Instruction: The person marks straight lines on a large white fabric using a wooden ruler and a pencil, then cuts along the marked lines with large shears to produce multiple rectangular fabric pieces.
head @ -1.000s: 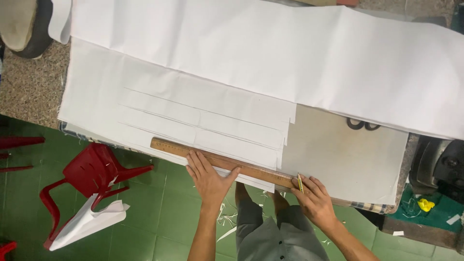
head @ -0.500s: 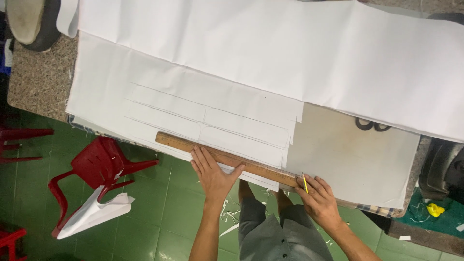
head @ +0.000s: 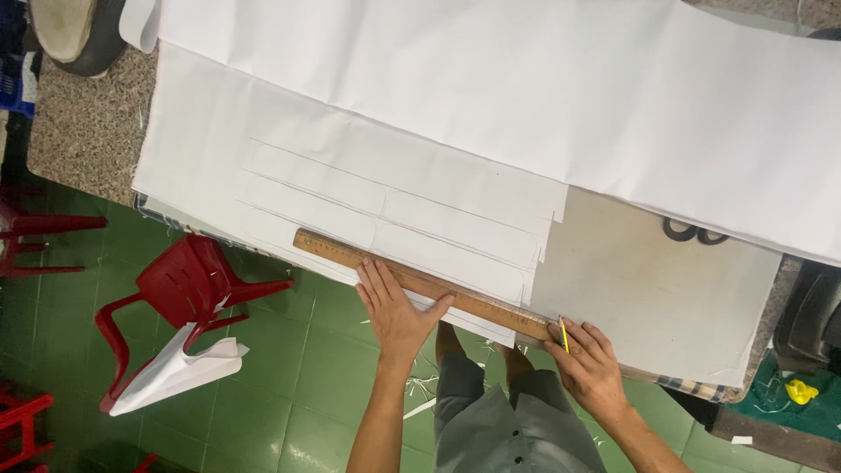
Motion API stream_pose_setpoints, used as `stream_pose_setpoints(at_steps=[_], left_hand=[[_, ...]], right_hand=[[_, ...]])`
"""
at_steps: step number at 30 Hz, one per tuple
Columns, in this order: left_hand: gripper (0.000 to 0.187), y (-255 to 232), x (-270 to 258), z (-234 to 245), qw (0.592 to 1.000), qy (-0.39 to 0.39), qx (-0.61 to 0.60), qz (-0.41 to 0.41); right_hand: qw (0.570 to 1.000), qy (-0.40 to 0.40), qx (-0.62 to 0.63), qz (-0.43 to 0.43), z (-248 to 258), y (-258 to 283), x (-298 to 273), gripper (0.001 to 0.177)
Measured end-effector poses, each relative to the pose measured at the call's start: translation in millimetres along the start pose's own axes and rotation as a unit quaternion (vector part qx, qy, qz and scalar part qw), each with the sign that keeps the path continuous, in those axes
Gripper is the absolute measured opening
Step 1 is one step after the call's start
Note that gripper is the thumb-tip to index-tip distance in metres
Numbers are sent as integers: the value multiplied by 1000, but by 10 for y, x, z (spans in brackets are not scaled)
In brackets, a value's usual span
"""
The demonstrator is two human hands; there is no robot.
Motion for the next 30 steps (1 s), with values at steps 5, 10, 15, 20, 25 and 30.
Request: stream_pose_setpoints(at_steps=[5, 10, 15, 20, 25, 30], left_hand=[[147, -30, 9, 42, 1000, 7, 3, 4], [148, -23, 20, 13, 999, 32, 20, 14], [147, -39, 23, 25, 999, 33, 3, 21], [150, -2, 6, -36, 998, 43, 50, 18], [148, -13, 5, -14, 997, 52, 44, 23], [144, -71, 26, 93, 999, -28, -21, 10]], right_hand=[[1000, 5, 4, -6, -7, -9, -15, 25], [1000, 8, 10, -9, -8, -10, -1, 23], [1000, 0, 6, -8, 7, -16, 17, 29], [992, 16, 93, -79, 138, -86, 249, 27], [964, 83, 196, -160, -4, -189, 990, 26], [927, 256, 163, -220, -579, -285, 1199, 19]])
Point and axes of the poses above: each hand's wrist, its own x-axis towards the middle knuckle, its own z-axis out of the back of the hand, y = z × x, the point moved 9 cm from there along x, towards the middle knuckle, and after that the axes turned 14 degrees about -y, right-handed, at the moved point
